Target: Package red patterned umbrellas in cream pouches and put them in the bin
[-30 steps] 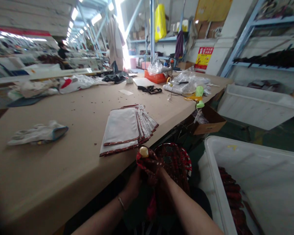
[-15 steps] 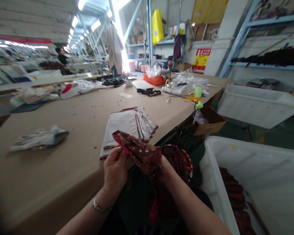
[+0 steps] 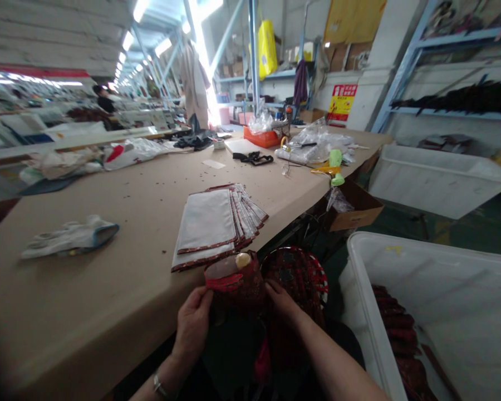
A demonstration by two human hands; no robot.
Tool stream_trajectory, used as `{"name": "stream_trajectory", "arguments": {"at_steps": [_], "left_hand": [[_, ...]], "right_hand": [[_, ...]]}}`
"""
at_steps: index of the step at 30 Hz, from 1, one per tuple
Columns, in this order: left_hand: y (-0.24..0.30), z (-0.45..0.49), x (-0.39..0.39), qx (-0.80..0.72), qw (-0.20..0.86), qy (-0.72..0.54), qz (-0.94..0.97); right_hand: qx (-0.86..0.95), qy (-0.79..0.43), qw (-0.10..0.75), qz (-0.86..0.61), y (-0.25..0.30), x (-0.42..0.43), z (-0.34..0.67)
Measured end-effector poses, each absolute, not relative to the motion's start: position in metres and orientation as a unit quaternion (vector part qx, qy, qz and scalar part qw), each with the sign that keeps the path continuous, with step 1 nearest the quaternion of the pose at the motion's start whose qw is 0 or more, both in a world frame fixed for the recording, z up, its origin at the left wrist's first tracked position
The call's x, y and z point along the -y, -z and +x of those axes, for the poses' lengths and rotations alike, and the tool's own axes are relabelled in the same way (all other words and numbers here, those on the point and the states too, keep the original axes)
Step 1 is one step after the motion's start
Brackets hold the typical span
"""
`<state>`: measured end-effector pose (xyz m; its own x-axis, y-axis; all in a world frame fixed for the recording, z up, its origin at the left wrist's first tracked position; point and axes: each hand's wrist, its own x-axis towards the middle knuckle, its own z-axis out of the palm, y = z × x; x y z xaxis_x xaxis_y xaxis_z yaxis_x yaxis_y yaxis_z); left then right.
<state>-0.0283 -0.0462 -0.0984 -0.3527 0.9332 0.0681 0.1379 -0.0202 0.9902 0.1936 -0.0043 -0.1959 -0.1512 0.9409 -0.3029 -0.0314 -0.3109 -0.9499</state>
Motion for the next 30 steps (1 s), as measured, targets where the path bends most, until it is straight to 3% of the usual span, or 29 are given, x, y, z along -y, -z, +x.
{"name": "stream_trajectory", "arguments": {"at_steps": [3,5,9,15,17,22,26,30], "left_hand": [[0.057,-0.03,0.037,-0.537,0.326,-0.583,0.515],[0.023,-0.029,0.027,-0.478,0.306,-0.59,0.574],[-0.045,-0.028,0.008,-0.39,0.309,-0.593,0.633],[-0.081,-0.061,-0.014,-0.347,0.32,-0.687,0.552],[-0.065,-0.081,-0.02,-0.415,0.296,-0.672,0.537],[-0.001,-0.121,-0.027,-0.561,0.174,-0.509,0.629],[0.022,-0.126,-0.03,-0.563,0.061,-0.395,0.724],[0.019,-0.117,-0.037,-0.553,-0.013,-0.265,0.79]], "right_hand": [[0.456,-0.689,0.434,-0.36,0.144,-0.015,0.196],[0.483,-0.72,0.417,-0.271,0.1,-0.031,0.193],[0.535,-0.704,0.388,-0.26,0.023,-0.058,0.18],[0.359,-0.571,0.654,-0.344,-0.019,-0.055,0.209],[0.325,-0.548,0.639,-0.431,-0.001,-0.043,0.234],[0.327,-0.53,0.435,-0.651,0.107,0.003,0.278],[0.398,-0.46,0.32,-0.726,0.206,0.029,0.291],[0.462,-0.365,0.255,-0.767,0.257,0.028,0.291]]}}
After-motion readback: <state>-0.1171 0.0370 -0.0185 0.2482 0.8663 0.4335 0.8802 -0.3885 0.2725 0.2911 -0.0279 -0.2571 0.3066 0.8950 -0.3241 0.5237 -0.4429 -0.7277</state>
